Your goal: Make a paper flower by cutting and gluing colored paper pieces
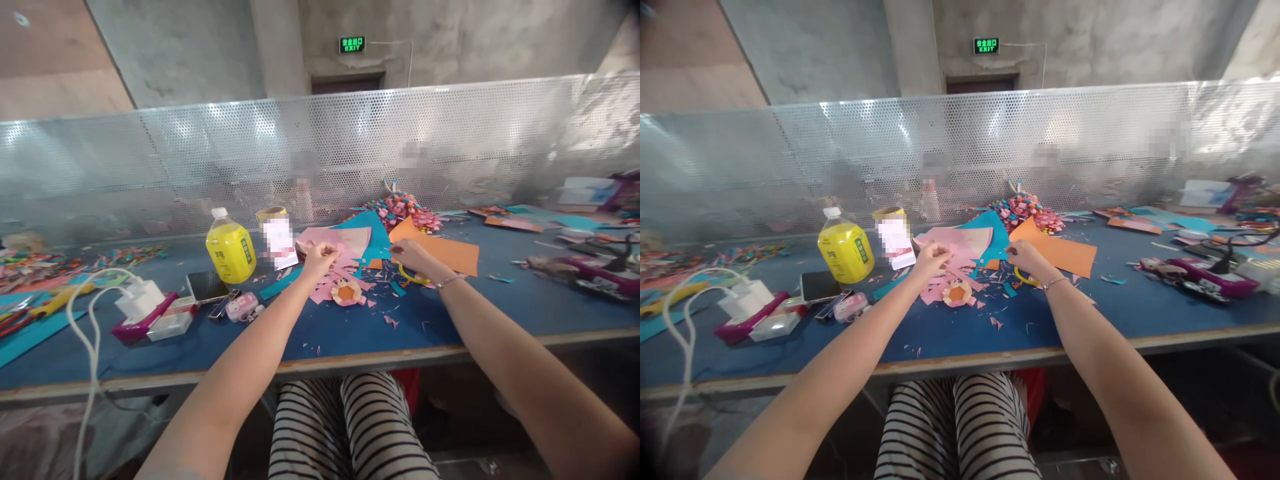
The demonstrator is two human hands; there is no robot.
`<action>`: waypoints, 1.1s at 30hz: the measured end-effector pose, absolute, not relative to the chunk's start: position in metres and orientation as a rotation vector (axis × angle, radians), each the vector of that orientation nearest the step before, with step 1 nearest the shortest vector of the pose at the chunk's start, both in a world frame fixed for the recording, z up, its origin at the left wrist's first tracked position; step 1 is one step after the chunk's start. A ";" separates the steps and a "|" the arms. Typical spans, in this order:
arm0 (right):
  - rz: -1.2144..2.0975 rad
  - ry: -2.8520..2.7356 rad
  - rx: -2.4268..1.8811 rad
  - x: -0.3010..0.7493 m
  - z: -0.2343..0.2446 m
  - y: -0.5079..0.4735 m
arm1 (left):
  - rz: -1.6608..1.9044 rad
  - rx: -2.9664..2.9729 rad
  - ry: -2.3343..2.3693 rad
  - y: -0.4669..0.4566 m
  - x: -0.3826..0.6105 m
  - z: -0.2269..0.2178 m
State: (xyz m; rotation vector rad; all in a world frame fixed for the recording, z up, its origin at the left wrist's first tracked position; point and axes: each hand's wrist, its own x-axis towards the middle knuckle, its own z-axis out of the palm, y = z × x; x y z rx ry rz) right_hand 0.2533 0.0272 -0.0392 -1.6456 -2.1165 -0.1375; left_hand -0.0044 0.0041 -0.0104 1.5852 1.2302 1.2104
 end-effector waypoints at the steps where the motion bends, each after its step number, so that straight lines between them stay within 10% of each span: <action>1: -0.053 -2.086 -1.582 0.245 -0.038 0.025 | 1.209 1.594 1.221 0.005 -0.004 -0.012; 11: 1.036 -1.432 -0.936 0.157 -0.033 -0.006 | 1.206 1.691 0.981 -0.002 0.014 -0.020; 33: 1.293 -1.201 -0.751 0.154 -0.024 -0.019 | 1.327 1.743 0.938 -0.009 0.018 -0.015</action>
